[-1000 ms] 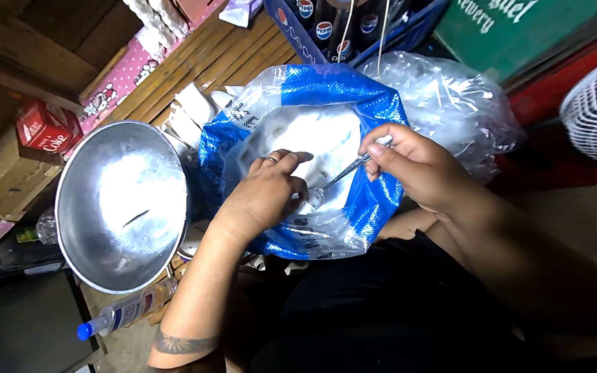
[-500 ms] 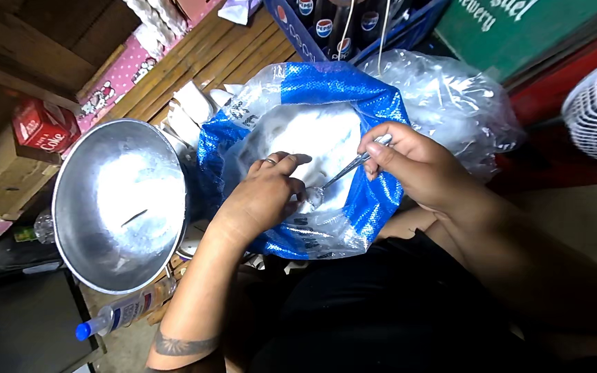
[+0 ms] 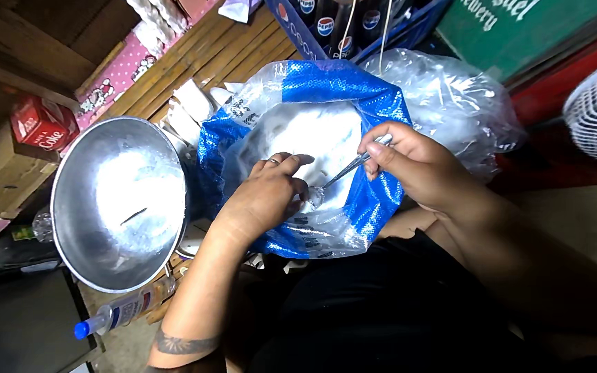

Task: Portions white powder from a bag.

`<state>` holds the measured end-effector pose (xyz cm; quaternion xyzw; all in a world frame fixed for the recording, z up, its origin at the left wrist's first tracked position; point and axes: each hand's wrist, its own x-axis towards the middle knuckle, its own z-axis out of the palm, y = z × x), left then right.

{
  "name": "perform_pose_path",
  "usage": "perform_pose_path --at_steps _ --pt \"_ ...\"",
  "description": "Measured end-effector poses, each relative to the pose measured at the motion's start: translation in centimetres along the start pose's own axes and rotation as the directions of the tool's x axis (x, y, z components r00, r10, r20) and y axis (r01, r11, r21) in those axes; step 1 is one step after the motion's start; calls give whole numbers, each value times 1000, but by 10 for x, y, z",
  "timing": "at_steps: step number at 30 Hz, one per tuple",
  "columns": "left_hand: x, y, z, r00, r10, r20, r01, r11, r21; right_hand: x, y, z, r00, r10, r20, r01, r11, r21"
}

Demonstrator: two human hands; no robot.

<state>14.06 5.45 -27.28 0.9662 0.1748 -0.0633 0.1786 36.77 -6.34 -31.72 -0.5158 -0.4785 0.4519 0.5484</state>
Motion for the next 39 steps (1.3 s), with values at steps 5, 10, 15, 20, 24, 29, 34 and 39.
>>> perform_pose_path --at_steps 5,10,15,20,24,29,34,39 --pt "1 2 0 1000 -5 17 5 1000 7 0 0 0 1000 5 4 -5 1000 -13" --pt "2 2 2 1000 -9 19 8 1000 17 0 -1 0 1000 11 7 -11 1000 -23" --pt "2 1 3 1000 -14 22 13 1000 5 0 -2 1 1000 8 -3 -8 1000 -24" --pt "-5 -4 2 998 9 -55 -13 998 -68 -1 -2 1 1000 5 -7 -5 1000 -12" --pt "-13 -12 3 990 4 -142 -27 986 -162 -1 -1 -1 1000 -6 -5 6 1000 -20" --pt "-26 -18 12 966 -91 -241 -41 869 -493 -2 -1 -2 1000 0 -25 -1 1000 -14" --pt "-38 -23 21 955 -130 -267 -145 580 -802 -3 0 -6 999 13 -34 -13 1000 10" --pt "-42 -13 27 940 -257 -224 -217 54 -975 -8 -1 -7 997 41 -59 -40 999 21"
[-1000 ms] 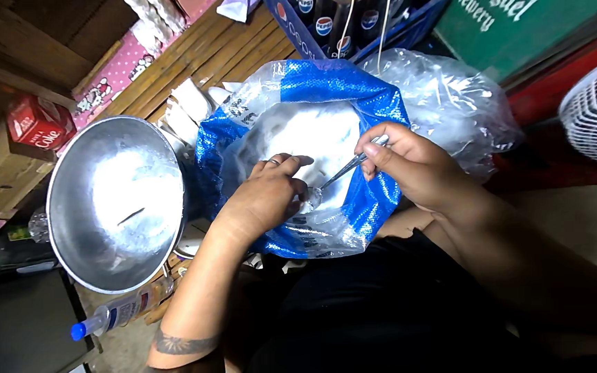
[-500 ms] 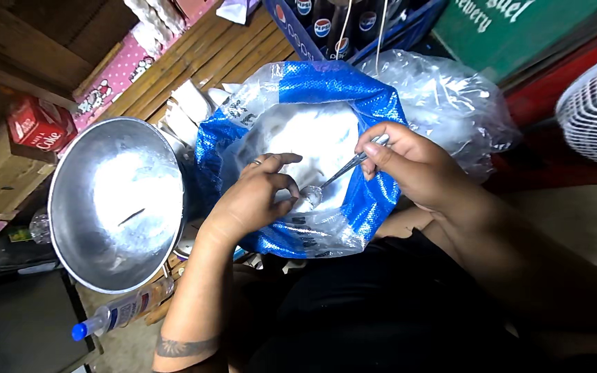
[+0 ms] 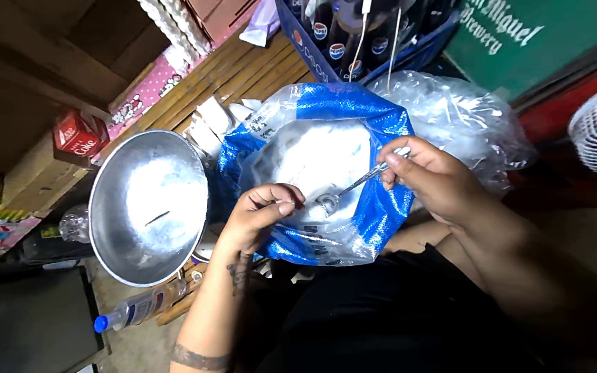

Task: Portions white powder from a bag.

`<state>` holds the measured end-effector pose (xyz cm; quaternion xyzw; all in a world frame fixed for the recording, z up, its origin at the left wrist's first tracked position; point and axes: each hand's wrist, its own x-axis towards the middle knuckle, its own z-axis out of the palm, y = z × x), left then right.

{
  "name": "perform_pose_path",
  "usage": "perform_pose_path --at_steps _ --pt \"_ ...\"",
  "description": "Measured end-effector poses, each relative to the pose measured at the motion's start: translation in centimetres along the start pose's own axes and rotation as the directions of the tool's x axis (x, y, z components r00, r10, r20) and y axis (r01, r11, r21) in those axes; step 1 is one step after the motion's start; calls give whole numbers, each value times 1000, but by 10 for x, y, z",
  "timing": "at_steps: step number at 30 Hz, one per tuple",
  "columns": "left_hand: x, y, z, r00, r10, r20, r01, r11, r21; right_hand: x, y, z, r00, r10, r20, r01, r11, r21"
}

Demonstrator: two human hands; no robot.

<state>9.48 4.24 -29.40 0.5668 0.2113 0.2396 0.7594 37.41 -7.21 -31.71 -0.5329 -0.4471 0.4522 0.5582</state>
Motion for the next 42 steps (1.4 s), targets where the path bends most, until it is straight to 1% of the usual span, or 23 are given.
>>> perform_pose_path --at_steps 1,3,6,8,12,16,19,21,23,24,26,28,29,30,31,32,33,34,35,36,40,41,42 --pt "-1 -2 3 1000 -19 -1 19 992 -125 -1 0 0 1000 4 -3 -4 1000 -1" --pt "-4 -5 10 997 -76 -12 67 935 -349 -2 1 -1 1000 6 -9 -6 1000 0" --pt "-10 -9 22 986 -159 -50 109 842 -529 -4 -1 -3 999 33 -21 -33 999 2" --pt "-14 -11 27 981 -183 -62 114 808 -577 -5 -1 -4 999 38 -35 -37 999 2" --pt "-19 -14 31 976 -204 -74 115 778 -618 -6 0 -5 998 45 -43 -43 998 41" --pt "-22 -15 30 967 -232 -108 108 750 -652 -8 1 -4 997 52 -52 -51 998 34" --pt "-24 -15 32 952 -258 -166 88 748 -658 -9 0 -4 997 50 -56 -47 998 41" --pt "-25 -16 32 945 -253 -206 67 767 -638 -9 0 -2 997 50 -64 -47 998 47" --pt "-26 -15 33 934 -235 -270 58 842 -536 -9 0 -1 997 38 -66 -34 998 56" --pt "-26 -14 33 928 -212 -305 58 894 -444 -9 0 -1 997 30 -65 -26 998 61" --pt "-25 -12 33 925 -112 -362 47 982 -184 -9 -1 -1 998 23 -64 -19 998 62" --pt "-25 -11 32 928 41 -369 1 994 113 -10 -2 0 997 13 -70 -9 998 64" --pt "-25 -9 32 929 122 -349 -33 967 252 -10 -3 -1 998 6 -69 -1 998 65" --pt "-24 -7 33 925 209 -317 -65 909 411 -11 -3 -1 998 -1 -65 5 998 57" --pt "-23 -4 33 918 301 -258 -101 807 582 -11 -4 -2 998 -5 -61 8 999 48" --pt "-20 -2 32 908 382 -173 -139 664 735 -12 -4 -3 998 -9 -56 11 999 42" --pt "-17 0 31 900 428 -85 -164 511 844 -13 -5 -4 998 -14 -56 16 999 34" --pt "-15 1 31 897 441 -12 -176 383 907 -13 -5 -5 998 -20 -56 21 999 27" --pt "-12 2 30 902 430 34 -179 302 936 -13 -6 -5 998 -25 -62 26 999 21" --pt "-9 1 30 911 408 56 -176 263 949 -13 -6 -6 997 -29 -70 30 999 21" --pt "-4 -8 27 932 361 40 -139 252 958 -14 -4 -9 997 -34 -75 36 999 24" --pt "-4 -11 27 933 360 28 -133 271 953 -14 -5 -10 997 -28 -78 30 999 22" --pt "-4 -13 26 934 358 0 -124 323 938 -15 -5 -11 996 -22 -82 24 999 22"
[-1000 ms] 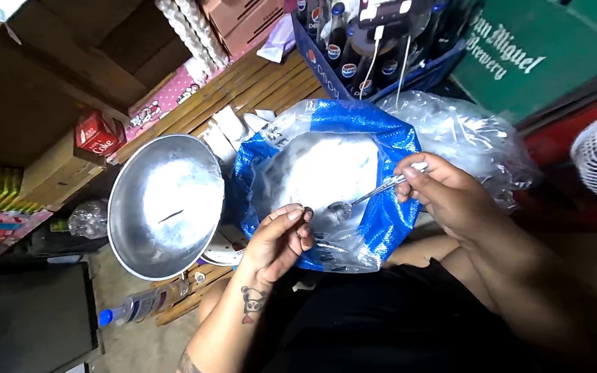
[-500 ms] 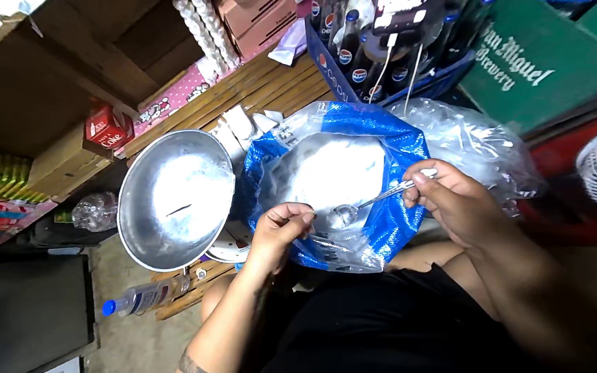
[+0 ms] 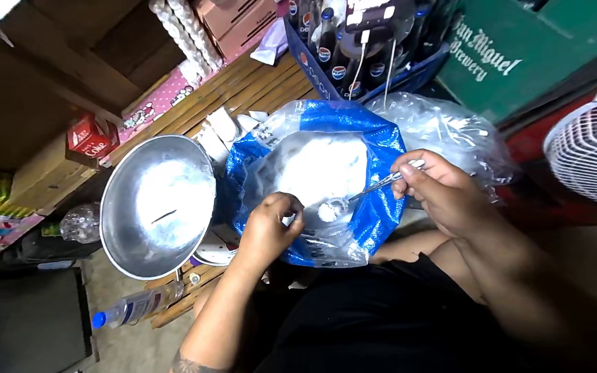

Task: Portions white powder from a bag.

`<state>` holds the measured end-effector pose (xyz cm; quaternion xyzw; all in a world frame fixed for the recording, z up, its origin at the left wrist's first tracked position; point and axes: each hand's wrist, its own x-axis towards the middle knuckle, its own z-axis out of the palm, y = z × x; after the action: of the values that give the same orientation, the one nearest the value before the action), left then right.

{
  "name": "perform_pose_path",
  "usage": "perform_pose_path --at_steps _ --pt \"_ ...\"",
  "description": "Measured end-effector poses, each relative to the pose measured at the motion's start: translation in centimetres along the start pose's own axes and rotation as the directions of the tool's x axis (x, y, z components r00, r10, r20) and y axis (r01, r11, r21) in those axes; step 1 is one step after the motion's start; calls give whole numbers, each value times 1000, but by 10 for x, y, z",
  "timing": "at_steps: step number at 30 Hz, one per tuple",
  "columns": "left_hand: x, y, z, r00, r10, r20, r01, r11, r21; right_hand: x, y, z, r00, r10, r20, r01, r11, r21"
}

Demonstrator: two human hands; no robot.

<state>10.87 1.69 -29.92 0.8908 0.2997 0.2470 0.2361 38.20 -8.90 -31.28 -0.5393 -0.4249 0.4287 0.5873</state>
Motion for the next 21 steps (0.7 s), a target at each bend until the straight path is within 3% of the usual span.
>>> perform_pose_path --at_steps 3,5,8,11,14,17,21 --pt "-5 3 0 977 -211 22 203 903 -379 -1 0 -2 1000 10 0 -10 1000 15" --pt "-7 5 -4 935 -341 98 321 698 -640 -1 1 -3 1000 16 3 -16 999 32" --pt "-10 7 -8 884 -412 222 386 375 -843 -1 2 -3 999 37 -8 -37 998 54" --pt "-14 12 -11 850 -425 310 410 164 -897 0 2 -2 999 41 -11 -41 998 55" --pt "-19 15 -11 836 -413 361 410 34 -911 -2 1 -2 999 44 2 -44 998 43" --pt "-27 16 -10 846 -371 382 397 -39 -917 -2 4 -3 1000 25 10 -26 999 43" --pt "-46 11 -16 905 -253 341 339 -53 -939 -1 5 -3 1000 15 25 -16 999 34"
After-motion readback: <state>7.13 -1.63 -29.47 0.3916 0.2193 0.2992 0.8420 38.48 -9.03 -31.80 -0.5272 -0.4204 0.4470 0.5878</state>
